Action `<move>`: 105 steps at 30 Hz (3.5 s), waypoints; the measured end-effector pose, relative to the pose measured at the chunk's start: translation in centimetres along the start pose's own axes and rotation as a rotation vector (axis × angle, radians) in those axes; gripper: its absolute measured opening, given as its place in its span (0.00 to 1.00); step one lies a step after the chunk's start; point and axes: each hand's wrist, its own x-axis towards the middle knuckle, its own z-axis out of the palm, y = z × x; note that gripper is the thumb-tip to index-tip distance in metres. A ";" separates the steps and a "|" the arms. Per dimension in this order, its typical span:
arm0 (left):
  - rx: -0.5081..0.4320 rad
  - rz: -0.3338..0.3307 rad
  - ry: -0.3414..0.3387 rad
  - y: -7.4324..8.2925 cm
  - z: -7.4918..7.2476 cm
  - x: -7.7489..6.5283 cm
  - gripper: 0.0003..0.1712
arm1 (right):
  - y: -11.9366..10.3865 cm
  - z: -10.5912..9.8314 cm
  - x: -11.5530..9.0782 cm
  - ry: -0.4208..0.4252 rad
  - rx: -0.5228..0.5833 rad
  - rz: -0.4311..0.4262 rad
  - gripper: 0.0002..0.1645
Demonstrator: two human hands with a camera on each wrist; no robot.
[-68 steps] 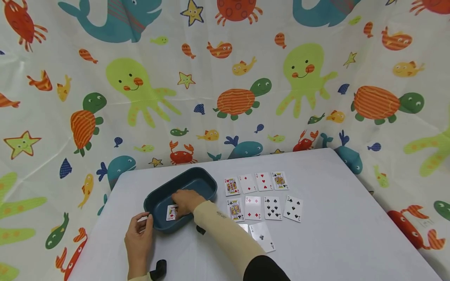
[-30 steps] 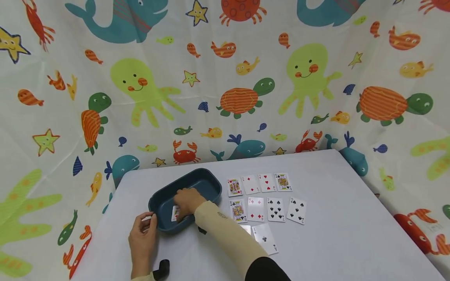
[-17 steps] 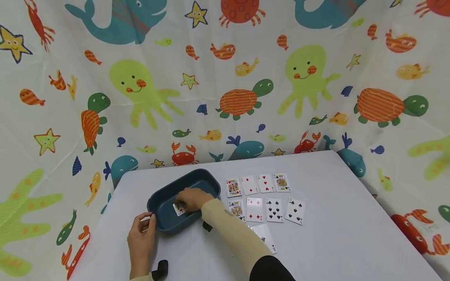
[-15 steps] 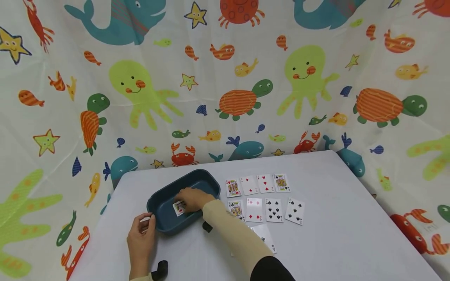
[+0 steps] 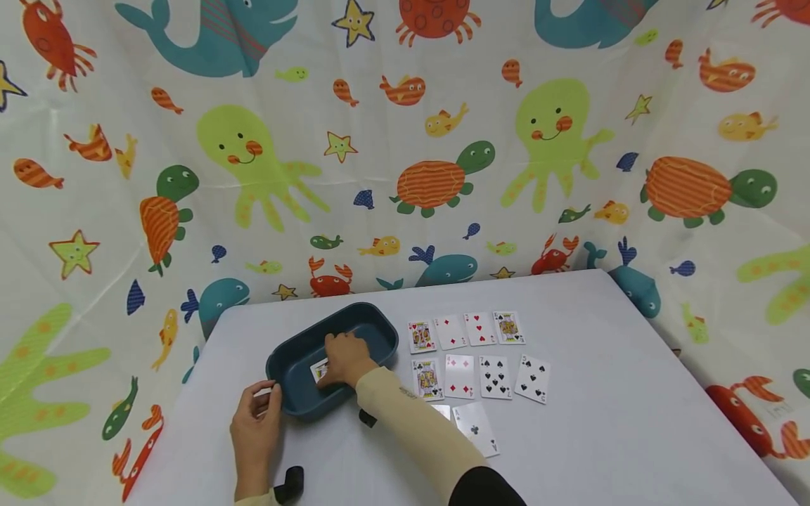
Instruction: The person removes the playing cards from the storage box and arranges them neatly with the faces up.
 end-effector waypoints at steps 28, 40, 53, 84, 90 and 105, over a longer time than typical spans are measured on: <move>0.013 0.016 0.005 0.0 0.0 -0.2 0.12 | 1.8 -1.3 -1.5 0.016 0.512 -0.091 0.43; 0.011 0.009 0.001 -0.1 -0.1 -0.3 0.14 | 2.5 -2.9 -3.8 0.094 0.679 -0.080 0.33; 0.008 0.019 0.013 -0.2 0.0 -0.2 0.13 | 4.0 -4.8 -6.6 0.151 0.865 -0.130 0.29; 0.004 0.022 0.009 -0.1 0.1 -0.2 0.13 | 11.6 -5.2 -14.8 0.230 0.903 -0.166 0.25; 0.015 0.008 0.009 0.1 0.0 -0.3 0.14 | 13.7 -5.0 -16.9 0.257 0.823 -0.200 0.25; 0.012 0.014 0.017 -0.2 0.3 -0.2 0.14 | 19.2 -5.3 -22.3 0.209 0.540 -0.258 0.29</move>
